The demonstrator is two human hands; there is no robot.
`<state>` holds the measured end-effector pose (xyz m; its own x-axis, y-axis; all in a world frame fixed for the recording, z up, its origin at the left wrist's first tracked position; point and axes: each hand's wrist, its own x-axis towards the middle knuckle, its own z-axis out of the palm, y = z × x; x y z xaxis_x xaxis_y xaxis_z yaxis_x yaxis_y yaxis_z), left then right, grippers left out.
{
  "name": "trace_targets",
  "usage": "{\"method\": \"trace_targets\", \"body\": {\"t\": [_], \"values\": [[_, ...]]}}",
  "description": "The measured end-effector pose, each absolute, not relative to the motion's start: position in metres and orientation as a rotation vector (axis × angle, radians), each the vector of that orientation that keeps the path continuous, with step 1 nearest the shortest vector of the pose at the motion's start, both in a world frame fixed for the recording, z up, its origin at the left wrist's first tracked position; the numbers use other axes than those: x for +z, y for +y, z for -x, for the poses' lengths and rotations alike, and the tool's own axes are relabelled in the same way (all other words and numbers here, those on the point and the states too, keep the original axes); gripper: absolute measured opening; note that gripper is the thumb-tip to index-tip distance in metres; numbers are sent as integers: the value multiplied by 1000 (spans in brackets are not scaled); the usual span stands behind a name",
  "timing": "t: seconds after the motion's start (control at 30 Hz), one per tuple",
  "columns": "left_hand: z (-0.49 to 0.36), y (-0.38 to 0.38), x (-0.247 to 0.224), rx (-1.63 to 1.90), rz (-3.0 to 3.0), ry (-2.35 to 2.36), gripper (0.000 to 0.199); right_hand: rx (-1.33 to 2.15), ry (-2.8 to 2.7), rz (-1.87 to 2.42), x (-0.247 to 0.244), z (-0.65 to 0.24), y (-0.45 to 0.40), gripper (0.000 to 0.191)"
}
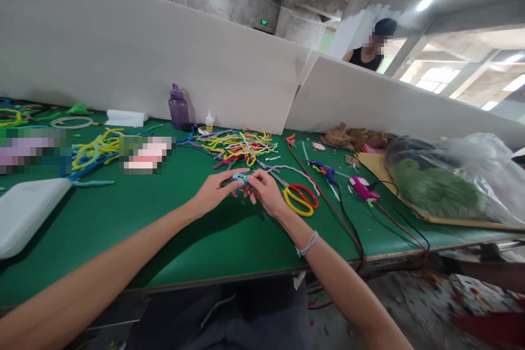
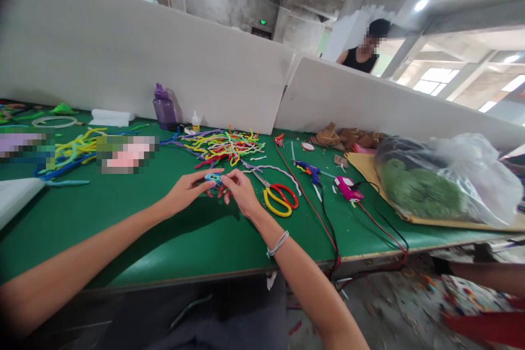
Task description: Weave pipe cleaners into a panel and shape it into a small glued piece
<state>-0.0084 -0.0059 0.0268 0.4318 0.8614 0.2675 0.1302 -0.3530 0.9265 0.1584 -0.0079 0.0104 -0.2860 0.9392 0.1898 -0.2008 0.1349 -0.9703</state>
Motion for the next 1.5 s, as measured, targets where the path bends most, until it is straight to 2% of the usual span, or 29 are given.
{"method": "trace_targets", "body": {"t": [0.13, 0.27, 0.57, 0.73, 0.93, 1.03, 1.3, 1.5], "values": [[9, -4, 27, 1008, -1726, 820, 42, 1102, -1521, 856, 15, -159, -13, 28], [8, -3, 22, 1023, -1716, 826, 41, 928, -1594, 914, 13, -159, -17, 18], [10, 2, 19, 976, -1719, 802, 44, 817, -1609, 985, 8, -160, -15, 21], [18, 8, 22, 977, -1740, 842, 45, 889, -1613, 988, 9, -164, -12, 22], [21, 11, 20, 1078, -1872, 799, 21, 1076, -1664, 919, 13, -169, -9, 23], [21, 11, 19, 1064, -1903, 753, 15, 1105, -1696, 900, 14, -171, -9, 24], [21, 9, 21, 1061, -1856, 679, 14, 852, -1857, 953, 10, -171, -11, 18], [21, 11, 21, 1105, -1950, 672, 14, 566, -2003, 940, 12, -172, -12, 24]]}}
